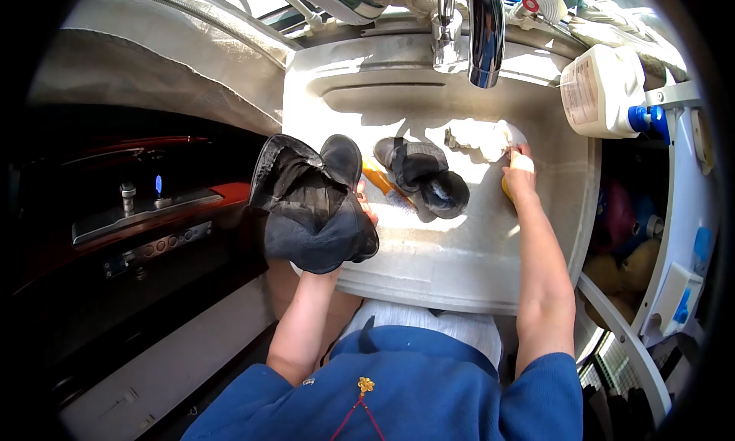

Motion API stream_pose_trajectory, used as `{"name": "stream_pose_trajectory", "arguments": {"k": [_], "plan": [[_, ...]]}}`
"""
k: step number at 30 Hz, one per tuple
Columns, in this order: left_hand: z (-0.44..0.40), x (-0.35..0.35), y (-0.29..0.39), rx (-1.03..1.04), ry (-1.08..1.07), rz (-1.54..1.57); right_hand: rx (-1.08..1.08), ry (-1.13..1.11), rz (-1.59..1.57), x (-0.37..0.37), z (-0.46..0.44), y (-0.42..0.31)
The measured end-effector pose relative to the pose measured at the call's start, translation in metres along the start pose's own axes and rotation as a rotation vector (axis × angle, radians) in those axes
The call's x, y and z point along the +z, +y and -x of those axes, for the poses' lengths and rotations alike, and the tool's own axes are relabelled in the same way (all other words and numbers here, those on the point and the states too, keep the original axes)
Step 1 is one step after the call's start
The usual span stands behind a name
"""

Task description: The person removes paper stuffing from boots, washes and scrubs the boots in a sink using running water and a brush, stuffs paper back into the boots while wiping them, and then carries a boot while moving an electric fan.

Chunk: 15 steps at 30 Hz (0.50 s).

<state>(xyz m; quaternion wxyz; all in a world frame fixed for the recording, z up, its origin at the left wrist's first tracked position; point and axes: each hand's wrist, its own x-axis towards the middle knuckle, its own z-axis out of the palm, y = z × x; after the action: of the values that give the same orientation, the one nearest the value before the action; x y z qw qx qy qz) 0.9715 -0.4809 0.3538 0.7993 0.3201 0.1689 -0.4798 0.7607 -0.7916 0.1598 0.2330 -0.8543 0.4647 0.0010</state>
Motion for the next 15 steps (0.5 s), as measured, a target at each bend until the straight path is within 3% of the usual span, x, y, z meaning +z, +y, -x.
{"name": "stream_pose_trajectory", "arguments": {"k": [4, 7, 8, 12, 15], "plan": [[-0.002, 0.0, -0.006, 0.288, -0.011, -0.396, 0.087, 0.059, 0.035, -0.046, 0.006, -0.022], [-0.008, -0.009, -0.009, 0.247, -0.049, -0.373, 0.104, -0.015, -0.076, -0.06, 0.003, -0.032], [-0.01, -0.01, -0.01, 0.216, -0.068, -0.353, 0.007, -0.045, -0.124, -0.042, -0.004, -0.016], [-0.017, -0.016, -0.01, 0.138, -0.123, -0.326, -0.102, -0.04, -0.024, -0.011, -0.015, -0.004], [-0.014, -0.015, -0.013, 0.148, -0.142, -0.378, -0.047, 0.187, -0.154, -0.039, -0.006, -0.018]]}}
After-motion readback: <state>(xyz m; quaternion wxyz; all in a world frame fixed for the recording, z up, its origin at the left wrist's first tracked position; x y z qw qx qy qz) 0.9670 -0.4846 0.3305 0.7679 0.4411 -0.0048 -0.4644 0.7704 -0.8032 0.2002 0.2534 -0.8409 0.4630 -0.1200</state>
